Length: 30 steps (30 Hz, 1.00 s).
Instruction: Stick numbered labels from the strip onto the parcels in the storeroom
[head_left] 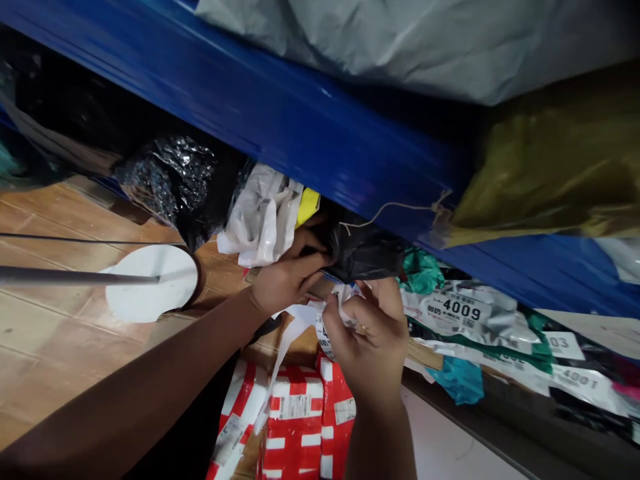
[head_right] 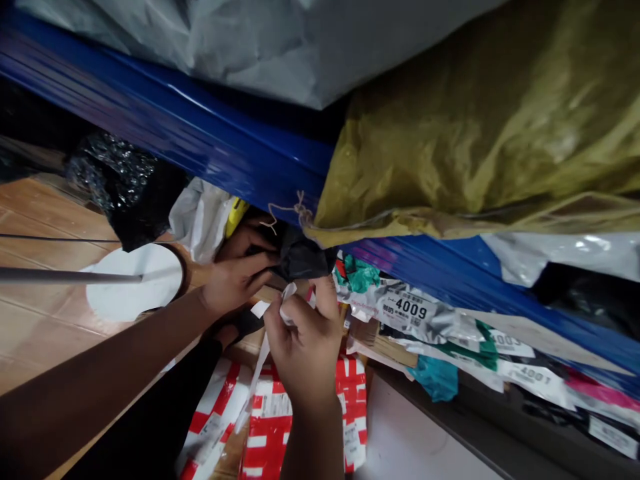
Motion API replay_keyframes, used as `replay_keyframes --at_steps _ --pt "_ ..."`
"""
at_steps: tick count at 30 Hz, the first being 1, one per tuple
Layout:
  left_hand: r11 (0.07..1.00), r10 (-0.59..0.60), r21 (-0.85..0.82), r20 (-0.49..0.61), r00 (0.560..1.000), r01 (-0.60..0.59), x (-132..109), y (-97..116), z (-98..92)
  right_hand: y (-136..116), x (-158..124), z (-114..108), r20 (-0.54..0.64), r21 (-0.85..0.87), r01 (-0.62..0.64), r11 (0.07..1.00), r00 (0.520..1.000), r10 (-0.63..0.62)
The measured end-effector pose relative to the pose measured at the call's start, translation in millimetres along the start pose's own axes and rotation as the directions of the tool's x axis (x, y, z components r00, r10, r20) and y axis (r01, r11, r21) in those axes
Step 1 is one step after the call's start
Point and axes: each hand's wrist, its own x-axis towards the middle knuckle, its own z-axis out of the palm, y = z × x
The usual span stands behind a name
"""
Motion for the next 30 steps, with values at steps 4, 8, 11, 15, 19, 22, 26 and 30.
replay_keyframes --at_steps 4,8,11,15,19,22,26,30 --pt "0.998 0.032 -0.066 0.133 0.991 -0.023 6 -3 -9.8 -16 -6 -2 -0.219 -0.074 -0.069 0.995 0.974 0.051" --pt "0.963 0.150 -0.257 0.278 0.949 -0.077 11 -9 -20.3 -38 -2 -1 -0.237 -0.154 0.059 0.986 0.967 -0.094" --pt "0.949 0.208 -0.299 0.354 0.912 -0.101 8 -8 -29.0 -45 10 2 0.049 -0.119 0.128 0.985 0.991 -0.123" --pt "0.984 -0.017 -0.160 0.354 0.935 0.079 1 5 -38.2 -40 18 -3 0.099 -0.217 -0.036 0.976 0.993 0.058" --pt "0.947 -0.286 -0.114 0.116 0.951 0.299 -11 14 -37.0 -40 5 -8 -0.210 -0.172 -0.160 0.972 0.970 0.123" --pt "0.919 -0.356 -0.188 -0.016 0.934 0.347 -18 16 -30.0 -44 -15 5 -0.498 0.167 -0.227 0.960 0.820 0.280" --pt "0.927 -0.364 -0.118 -0.070 0.929 0.355 -18 14 -22.9 -42 -38 47 -0.467 0.612 -0.386 0.690 0.529 0.709" --pt "0.945 -0.251 0.250 0.133 0.959 0.212 -14 5 -25.9 -36 -35 82 -0.212 0.698 -0.540 0.471 0.472 0.856"
